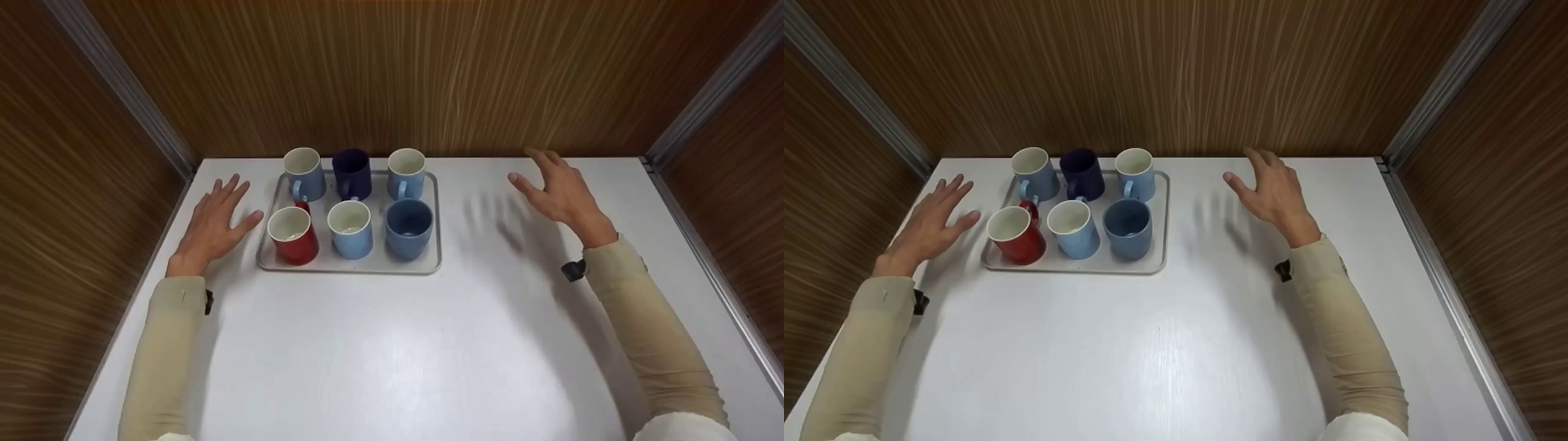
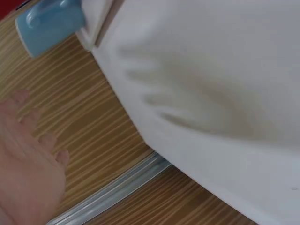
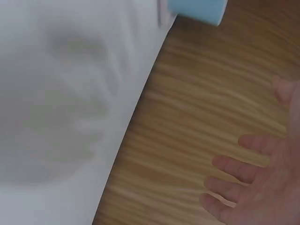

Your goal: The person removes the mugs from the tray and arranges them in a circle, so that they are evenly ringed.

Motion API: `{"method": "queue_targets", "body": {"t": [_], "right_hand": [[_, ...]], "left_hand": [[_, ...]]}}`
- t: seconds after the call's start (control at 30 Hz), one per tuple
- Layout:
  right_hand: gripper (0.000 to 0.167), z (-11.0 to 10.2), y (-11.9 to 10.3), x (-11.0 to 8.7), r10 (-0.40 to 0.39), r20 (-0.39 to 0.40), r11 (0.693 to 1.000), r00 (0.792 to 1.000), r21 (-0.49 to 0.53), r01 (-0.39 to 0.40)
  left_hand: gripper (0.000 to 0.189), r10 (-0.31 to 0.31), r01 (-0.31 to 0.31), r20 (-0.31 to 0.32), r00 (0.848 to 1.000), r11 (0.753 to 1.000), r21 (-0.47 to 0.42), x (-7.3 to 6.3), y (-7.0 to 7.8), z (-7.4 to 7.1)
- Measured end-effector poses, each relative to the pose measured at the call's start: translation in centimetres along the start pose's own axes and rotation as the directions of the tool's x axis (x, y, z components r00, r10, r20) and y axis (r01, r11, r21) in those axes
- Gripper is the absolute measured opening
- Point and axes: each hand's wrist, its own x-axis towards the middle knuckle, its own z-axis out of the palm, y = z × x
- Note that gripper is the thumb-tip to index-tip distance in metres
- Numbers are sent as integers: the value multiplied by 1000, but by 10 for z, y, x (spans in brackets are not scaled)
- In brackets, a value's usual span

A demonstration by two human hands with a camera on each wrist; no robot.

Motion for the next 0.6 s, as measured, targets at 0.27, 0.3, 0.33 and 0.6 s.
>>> {"method": "queue_targets", "body": {"t": [0.27, 0.3, 0.33, 0.6], "right_hand": [[78, 22, -29, -4, -80, 36, 984, 996, 160, 74], [78, 26, -33, -4, -88, 40, 982, 995, 172, 80], [77, 29, -36, -5, -94, 44, 979, 995, 184, 84], [74, 55, -57, -13, -125, 75, 954, 989, 283, 99]], "left_hand": [[89, 31, -29, 72, 997, 999, -29, -25, -7, 20], [89, 28, -26, 83, 996, 999, -25, -27, -7, 22], [90, 25, -23, 93, 995, 999, -23, -29, -8, 24], [102, 16, -15, 138, 990, 1000, -6, -34, -7, 41]]}}
